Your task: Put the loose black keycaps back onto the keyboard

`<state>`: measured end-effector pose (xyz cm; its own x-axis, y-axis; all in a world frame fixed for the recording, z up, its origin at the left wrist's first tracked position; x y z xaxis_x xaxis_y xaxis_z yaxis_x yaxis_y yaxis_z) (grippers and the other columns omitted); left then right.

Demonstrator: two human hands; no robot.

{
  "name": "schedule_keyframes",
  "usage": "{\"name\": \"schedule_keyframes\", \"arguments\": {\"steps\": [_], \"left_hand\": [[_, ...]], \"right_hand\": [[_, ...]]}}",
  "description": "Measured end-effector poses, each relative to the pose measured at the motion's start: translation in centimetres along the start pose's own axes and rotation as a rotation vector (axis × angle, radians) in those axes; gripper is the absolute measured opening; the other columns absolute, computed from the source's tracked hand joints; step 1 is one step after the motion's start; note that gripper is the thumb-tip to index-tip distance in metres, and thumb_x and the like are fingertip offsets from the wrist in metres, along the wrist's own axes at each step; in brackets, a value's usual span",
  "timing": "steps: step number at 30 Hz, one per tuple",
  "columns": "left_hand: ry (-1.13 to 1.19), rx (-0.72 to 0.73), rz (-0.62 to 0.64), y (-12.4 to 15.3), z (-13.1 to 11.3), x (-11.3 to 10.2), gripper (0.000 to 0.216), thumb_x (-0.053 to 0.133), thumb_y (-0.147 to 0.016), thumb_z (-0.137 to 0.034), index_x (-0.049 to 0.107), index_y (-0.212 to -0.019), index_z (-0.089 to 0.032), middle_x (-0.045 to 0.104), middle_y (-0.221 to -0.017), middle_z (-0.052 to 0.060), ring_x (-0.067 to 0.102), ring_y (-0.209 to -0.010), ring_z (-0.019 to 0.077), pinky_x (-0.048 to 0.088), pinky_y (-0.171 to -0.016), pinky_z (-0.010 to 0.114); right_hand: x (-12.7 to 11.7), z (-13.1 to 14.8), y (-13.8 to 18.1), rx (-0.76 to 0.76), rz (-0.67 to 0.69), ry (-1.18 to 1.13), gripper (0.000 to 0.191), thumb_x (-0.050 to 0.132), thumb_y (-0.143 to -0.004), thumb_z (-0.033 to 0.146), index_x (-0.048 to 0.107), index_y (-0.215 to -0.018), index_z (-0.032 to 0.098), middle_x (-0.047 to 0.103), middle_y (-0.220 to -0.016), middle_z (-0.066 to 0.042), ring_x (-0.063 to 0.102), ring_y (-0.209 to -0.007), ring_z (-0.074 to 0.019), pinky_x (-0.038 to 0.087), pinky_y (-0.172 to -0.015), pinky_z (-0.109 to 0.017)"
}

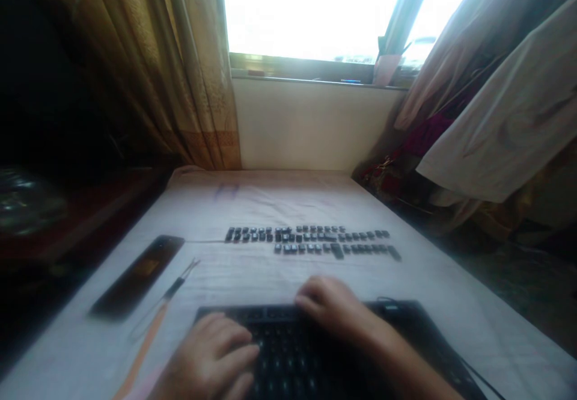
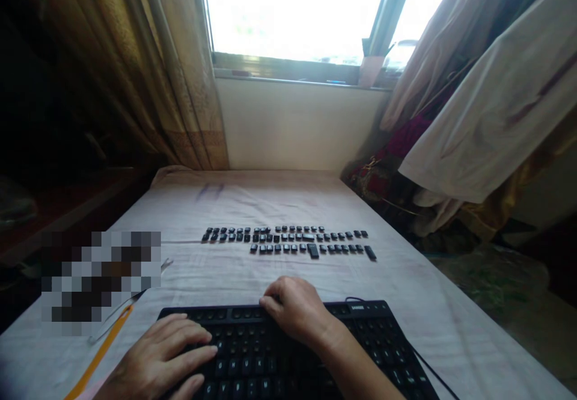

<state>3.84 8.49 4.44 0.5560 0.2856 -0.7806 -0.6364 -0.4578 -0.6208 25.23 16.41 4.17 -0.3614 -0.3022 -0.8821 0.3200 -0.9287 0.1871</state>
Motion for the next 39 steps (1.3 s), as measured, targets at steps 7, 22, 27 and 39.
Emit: {"name": "schedule_keyframes", "arguments": {"steps": [7,22,27,39], "left_hand": [[0.019,-0.026,-0.031,0.4,0.3,0.8,0.026,0.045,-0.092,-0.022,0.069,-0.103,-0.024,0.067,-0.087,0.004,0.063,-0.080,0.0177,0.054,-0.073,0.029],[0.076,-0.111,0.106,0.2,-0.1,0.4,0.027,0.050,-0.091,-0.015,0.067,-0.112,-0.020,0.069,-0.099,0.007,0.064,-0.091,0.0209,0.055,-0.079,0.036],[0.106,-0.154,0.119,0.2,-0.4,0.2,0.026,0.050,-0.093,-0.017,0.067,-0.111,-0.021,0.068,-0.100,0.006,0.063,-0.093,0.0221,0.053,-0.082,0.039],[0.030,-0.136,0.042,-1.2,-3.2,0.0,0.019,0.054,-0.091,-0.017,0.069,-0.101,-0.020,0.068,-0.091,0.005,0.062,-0.085,0.0196,0.053,-0.079,0.033]], "right_hand": [[-2.0,0.5,-5.6,0.004,-0.242,0.248,0.025,0.054,-0.094,0.027,0.076,-0.108,0.024,0.071,-0.111,-0.009,0.064,-0.102,-0.0229,0.045,-0.084,-0.031],[-0.6,1.8,-9.1,-0.103,-0.280,0.328,0.017,0.061,-0.088,0.022,0.075,-0.096,0.016,0.066,-0.116,-0.015,0.055,-0.110,-0.0290,0.039,-0.093,-0.039],[-1.0,2.4,-5.7,-0.144,-0.266,0.232,0.017,0.058,-0.092,0.021,0.071,-0.103,0.017,0.070,-0.110,-0.011,0.061,-0.103,-0.0231,0.044,-0.090,-0.034],[2.9,3.2,3.8,-0.137,0.003,-0.238,0.014,0.068,-0.079,0.014,0.071,-0.092,0.020,0.076,-0.089,-0.003,0.069,-0.082,-0.0186,0.050,-0.076,-0.028]]}}
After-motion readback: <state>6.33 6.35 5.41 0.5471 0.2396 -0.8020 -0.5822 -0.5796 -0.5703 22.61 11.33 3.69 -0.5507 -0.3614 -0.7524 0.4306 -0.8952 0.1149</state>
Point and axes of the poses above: each hand's wrist, its own y-axis away from the middle knuckle, its own x-axis out of the palm, z = x × y, the point moved 5 cm from there along -y, towards the middle knuckle
